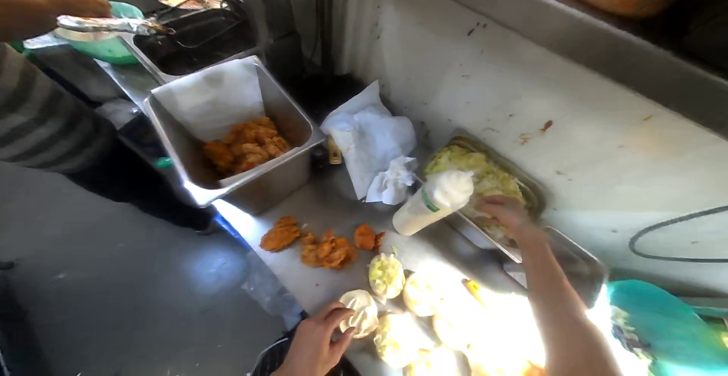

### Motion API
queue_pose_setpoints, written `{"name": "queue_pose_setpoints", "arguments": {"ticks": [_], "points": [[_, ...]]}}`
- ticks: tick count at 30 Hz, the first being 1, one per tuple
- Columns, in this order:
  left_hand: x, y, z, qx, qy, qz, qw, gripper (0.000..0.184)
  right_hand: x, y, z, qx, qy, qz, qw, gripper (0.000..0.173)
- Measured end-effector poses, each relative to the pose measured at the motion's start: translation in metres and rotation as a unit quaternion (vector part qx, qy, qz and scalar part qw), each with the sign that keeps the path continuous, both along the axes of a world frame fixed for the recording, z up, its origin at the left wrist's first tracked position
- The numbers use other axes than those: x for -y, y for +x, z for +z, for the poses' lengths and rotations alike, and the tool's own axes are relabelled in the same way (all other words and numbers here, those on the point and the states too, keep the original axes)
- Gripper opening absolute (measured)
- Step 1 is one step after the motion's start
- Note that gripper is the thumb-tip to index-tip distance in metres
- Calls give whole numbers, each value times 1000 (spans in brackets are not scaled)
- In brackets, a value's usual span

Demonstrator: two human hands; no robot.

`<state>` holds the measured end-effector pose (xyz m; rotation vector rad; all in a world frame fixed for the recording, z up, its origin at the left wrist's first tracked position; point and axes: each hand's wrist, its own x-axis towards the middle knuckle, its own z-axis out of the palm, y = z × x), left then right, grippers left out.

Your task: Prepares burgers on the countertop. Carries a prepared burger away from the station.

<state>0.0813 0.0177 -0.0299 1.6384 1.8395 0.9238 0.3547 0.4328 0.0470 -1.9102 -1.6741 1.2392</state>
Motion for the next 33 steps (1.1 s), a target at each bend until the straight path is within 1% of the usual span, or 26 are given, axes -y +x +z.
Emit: {"name": "queue_pose_setpoints", "arguments": {"ticks": [2,4,8,11,13,14,16,18,20,22,25,28,30,33], "points": [[-2,-1,3,2,-11,-17,1000,29,1,-4,-9,99,-11,65,993,28],[-3,-1,4,-1,-13,-27,1000,29,1,-17,-19,183,-22,130,974,30],[8,-5,3,1,-4,-17,1000,28,-2,-46,-24,236,-27,161,958,33],[22,-12,-1,2,-8,8,1000,27,-5,-51,-25,260,-20,174,950,32],[29,-18,-4,2,-17,28,999,29,-7,-48,-28,255,-6,166,952,31],[30,-21,-4,3,-22,37,999,29,-10,-44,-30,248,1,152,957,29],[29,-24,-5,4,-30,48,998,30,-10,-34,-25,200,15,92,975,26],[24,-26,-5,12,-48,42,998,31,3,-26,-8,102,32,16,994,23],[17,-25,-4,25,-53,30,998,31,15,-16,11,3,50,-28,998,26],[8,-23,-1,33,-65,11,997,32,31,-5,30,-45,75,-37,995,26],[-5,-22,4,46,-105,-22,993,35,69,0,59,-91,95,-33,991,20],[-15,-22,8,62,-148,-42,986,40,119,-7,72,-133,90,3,987,16],[-20,-24,10,71,-169,-50,982,43,157,-20,66,-161,79,41,983,16],[-23,-25,10,80,-189,-67,976,51,208,-47,35,-207,18,118,971,20]]}}
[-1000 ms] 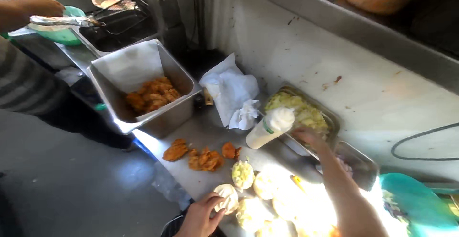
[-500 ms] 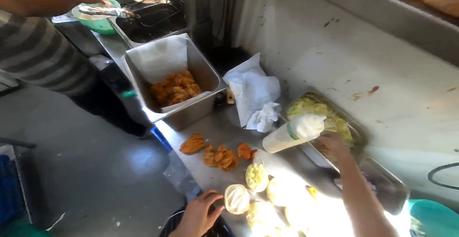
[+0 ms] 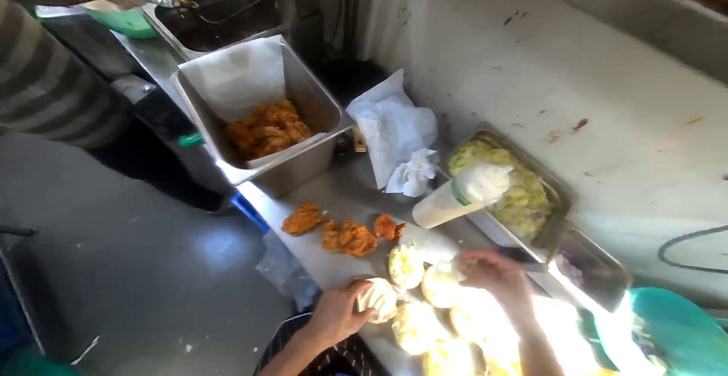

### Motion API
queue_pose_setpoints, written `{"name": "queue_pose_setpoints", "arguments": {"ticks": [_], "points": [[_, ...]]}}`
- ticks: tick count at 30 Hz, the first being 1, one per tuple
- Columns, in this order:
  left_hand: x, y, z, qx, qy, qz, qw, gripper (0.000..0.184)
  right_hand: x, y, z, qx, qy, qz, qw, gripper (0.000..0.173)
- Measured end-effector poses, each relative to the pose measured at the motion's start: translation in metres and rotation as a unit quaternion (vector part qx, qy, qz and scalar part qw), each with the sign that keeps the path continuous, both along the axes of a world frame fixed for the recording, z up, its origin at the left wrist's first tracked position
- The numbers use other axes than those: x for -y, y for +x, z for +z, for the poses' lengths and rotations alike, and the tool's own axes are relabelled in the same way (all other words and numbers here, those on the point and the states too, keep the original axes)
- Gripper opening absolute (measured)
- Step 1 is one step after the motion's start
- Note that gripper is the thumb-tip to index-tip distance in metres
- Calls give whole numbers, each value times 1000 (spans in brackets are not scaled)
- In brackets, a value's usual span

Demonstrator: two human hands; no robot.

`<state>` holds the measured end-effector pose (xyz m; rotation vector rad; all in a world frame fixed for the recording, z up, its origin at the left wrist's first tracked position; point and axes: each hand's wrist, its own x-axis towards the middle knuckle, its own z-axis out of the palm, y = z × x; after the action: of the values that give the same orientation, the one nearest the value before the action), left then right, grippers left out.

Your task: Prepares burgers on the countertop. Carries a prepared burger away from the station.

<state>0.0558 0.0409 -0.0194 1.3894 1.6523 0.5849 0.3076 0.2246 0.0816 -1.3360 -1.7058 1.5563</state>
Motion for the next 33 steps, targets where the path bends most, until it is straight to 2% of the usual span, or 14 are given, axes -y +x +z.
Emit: {"name": "queue_pose_setpoints", "arguments": {"ticks": [3,5,8,11,15,18,21,23,25,29,33], "points": [[-3,-3,4,7,-32,-21,999,60,43,-42,-36,22,-81,77,993,20],[-5,-6,6,0,-51,-32,998,62,61,-63,-62,87,-74,131,985,23],[-4,-6,1,-14,-39,-27,999,52,78,-79,-84,230,74,176,954,32],[-4,-5,-6,-22,-20,-21,999,40,91,-80,-84,282,173,166,929,34],[-4,-6,-8,-22,4,1,1000,39,103,-62,-89,258,184,149,937,25],[-7,-5,-10,-21,36,-5,999,36,115,-58,-90,248,160,148,944,27],[-13,-5,-6,-16,11,-67,998,34,126,-59,-90,230,149,115,955,34],[-14,-5,-4,-13,-8,-77,997,32,127,-61,-84,223,146,85,960,37],[-14,-7,-3,-9,-21,-62,998,32,127,-61,-81,226,155,67,959,31],[-14,-9,-5,-20,-21,-63,998,35,126,-60,-91,262,142,92,950,26],[-17,-4,-4,-51,-12,-79,995,38,123,-60,-93,230,194,55,952,22]]}}
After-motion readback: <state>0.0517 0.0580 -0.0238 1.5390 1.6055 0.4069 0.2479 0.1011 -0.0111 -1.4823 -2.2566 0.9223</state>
